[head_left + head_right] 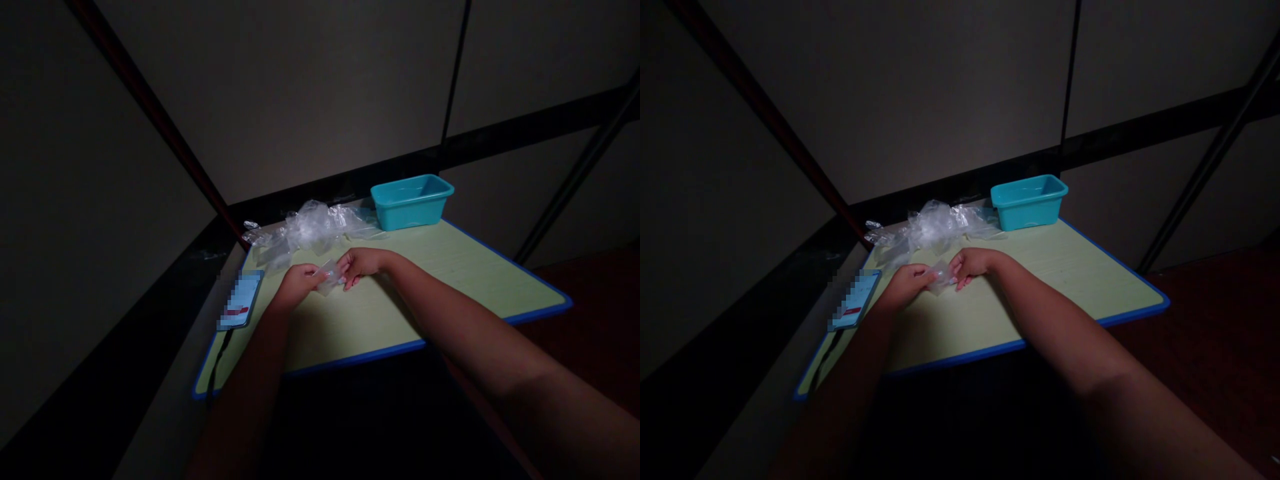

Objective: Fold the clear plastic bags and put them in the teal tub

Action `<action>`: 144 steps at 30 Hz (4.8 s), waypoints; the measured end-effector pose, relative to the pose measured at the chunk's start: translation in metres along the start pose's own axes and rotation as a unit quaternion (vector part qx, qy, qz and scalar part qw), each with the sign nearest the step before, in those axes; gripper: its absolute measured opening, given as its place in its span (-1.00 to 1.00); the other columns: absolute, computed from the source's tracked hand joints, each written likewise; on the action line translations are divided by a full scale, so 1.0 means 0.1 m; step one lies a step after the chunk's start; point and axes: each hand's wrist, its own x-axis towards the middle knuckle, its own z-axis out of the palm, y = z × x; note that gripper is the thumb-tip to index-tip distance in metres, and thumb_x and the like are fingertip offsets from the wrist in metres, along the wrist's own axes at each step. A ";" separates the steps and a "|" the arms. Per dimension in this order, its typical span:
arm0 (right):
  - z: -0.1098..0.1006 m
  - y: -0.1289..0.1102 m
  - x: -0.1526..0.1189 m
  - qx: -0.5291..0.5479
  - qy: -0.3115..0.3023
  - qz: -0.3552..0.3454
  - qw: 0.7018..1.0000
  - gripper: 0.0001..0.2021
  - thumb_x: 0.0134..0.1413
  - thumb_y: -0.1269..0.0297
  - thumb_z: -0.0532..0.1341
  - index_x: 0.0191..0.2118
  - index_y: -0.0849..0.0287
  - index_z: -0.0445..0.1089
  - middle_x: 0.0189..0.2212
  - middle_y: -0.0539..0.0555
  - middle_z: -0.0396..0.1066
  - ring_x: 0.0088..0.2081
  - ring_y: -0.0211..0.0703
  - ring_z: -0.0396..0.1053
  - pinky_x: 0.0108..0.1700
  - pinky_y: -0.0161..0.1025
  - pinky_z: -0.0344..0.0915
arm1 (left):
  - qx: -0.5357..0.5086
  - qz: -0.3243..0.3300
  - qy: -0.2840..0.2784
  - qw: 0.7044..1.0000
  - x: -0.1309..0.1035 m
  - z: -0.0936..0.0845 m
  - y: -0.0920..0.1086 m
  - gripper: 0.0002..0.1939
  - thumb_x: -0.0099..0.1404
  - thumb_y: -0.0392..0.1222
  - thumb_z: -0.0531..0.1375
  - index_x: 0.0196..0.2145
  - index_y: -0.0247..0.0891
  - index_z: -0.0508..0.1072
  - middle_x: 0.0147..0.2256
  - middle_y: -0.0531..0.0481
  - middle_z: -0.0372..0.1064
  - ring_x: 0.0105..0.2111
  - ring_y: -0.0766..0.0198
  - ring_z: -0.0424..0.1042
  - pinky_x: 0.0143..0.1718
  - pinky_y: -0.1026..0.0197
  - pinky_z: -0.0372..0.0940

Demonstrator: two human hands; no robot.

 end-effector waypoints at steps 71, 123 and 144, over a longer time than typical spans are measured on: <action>-0.07 -0.26 -0.40 -0.143 0.133 0.123 0.973 -0.70 0.12 0.37 0.15 -0.02 0.19 0.16 -0.71 -0.08 0.33 -0.70 -0.28 0.30 -0.58 -0.38 0.25 | 0.266 0.156 -0.082 0.948 0.08 0.15 -0.25 -0.47 0.22 -0.07 0.08 0.12 -0.30 0.32 0.18 -0.13 0.13 0.21 0.16 0.08 0.23 0.09 -0.04; 0.33 -0.19 0.06 -0.007 0.204 -0.147 0.968 -0.76 -0.04 0.51 0.18 -0.25 0.16 0.14 -0.81 -0.22 0.24 -0.80 -0.37 0.15 -0.74 -0.51 0.07 | 0.500 0.060 -0.042 0.863 -0.11 0.69 -0.03 -0.10 0.20 0.41 -0.26 0.19 -0.39 0.15 0.24 -0.33 -0.02 0.27 -0.07 -0.14 0.22 -0.18 -0.26; 0.31 -0.12 0.12 0.013 0.132 -0.115 0.985 -0.73 -0.08 0.60 0.05 -0.21 0.19 0.21 -0.66 -0.14 0.33 -0.76 -0.39 0.15 -0.72 -0.47 0.05 | 0.512 0.052 -0.042 0.857 -0.11 0.70 -0.02 -0.13 0.21 0.40 -0.20 0.14 -0.40 0.23 0.21 -0.35 0.05 0.27 -0.10 -0.16 0.22 -0.11 -0.25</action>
